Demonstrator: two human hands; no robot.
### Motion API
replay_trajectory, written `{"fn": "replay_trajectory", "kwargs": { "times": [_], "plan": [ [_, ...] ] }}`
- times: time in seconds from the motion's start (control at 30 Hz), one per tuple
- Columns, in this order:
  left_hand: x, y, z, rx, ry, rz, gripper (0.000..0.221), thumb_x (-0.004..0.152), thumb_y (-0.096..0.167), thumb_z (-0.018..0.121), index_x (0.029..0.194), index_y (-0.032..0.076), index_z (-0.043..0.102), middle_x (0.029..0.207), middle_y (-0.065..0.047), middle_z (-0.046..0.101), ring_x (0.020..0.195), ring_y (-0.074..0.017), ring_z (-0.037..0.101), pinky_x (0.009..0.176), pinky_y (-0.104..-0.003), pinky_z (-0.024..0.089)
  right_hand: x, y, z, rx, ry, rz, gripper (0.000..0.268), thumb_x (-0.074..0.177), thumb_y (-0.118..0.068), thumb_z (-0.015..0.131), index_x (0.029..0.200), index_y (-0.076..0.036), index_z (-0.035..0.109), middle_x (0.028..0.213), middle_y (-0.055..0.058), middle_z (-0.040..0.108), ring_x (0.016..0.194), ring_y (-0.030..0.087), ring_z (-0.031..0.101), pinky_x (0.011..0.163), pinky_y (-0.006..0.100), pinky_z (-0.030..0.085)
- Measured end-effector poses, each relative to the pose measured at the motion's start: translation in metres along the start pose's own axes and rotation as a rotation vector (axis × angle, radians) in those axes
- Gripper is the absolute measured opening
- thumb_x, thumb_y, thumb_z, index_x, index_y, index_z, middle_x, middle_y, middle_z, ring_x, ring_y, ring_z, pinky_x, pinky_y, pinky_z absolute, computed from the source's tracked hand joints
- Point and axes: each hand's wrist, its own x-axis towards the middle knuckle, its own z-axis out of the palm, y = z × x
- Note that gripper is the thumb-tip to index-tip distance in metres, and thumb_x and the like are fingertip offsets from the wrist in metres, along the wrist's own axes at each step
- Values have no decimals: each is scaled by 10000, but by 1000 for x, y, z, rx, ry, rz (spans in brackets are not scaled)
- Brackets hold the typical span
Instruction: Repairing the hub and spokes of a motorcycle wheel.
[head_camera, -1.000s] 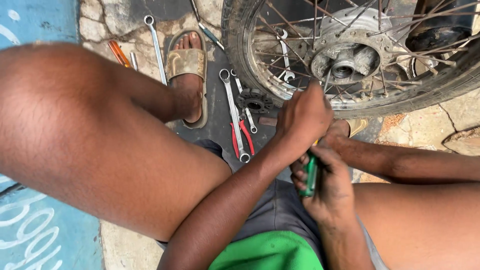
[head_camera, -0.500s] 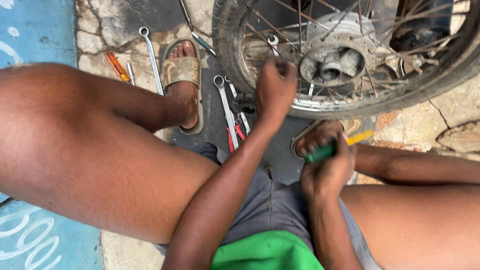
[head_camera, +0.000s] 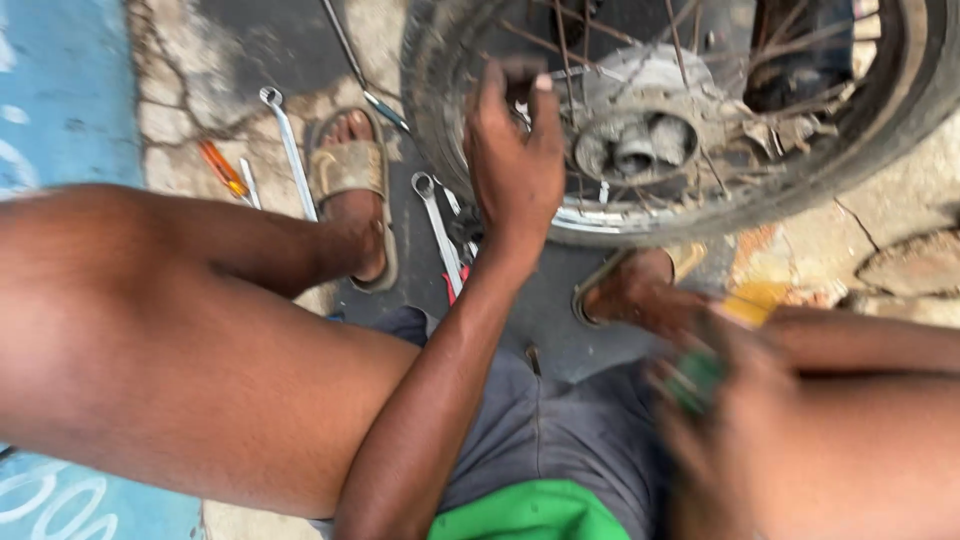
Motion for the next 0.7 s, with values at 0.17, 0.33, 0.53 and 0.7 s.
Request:
{"fn": "replay_trajectory", "kwargs": {
  "times": [0.17,0.33,0.53,0.7],
  "plan": [
    [64,57,-27,206,-4,279,312,1054,260,590,1003,-48,590,865,-181,616,792,-362,648,752,-479,505,-50,-19,-8,-139,-2,-107,187,1062,-240,545,1127,-66,569,792,18,492,604,140,462,506,291,388],
    [112,8,-24,168,-192,205,306,961,279,639,930,-25,657,791,-183,648,724,-363,656,661,-483,515,-100,-60,-1,-262,135,-333,261,1074,-283,522,1170,-43,559,872,50,506,694,172,476,579,307,396],
    [168,-72,26,347,51,105,469,977,463,607,1073,11,686,1074,-236,730,1019,-423,675,868,-515,501,-95,-96,15,-435,201,-546,350,1088,-335,494,1221,-15,548,968,90,522,802,210,494,667,327,405],
    [163,-72,14,369,65,64,545,939,548,556,1107,47,691,1111,-199,747,1035,-394,684,878,-519,501,-109,-137,56,-567,126,-692,424,1101,-378,472,1263,8,538,1048,123,535,892,242,508,741,344,413]
  ]
}}
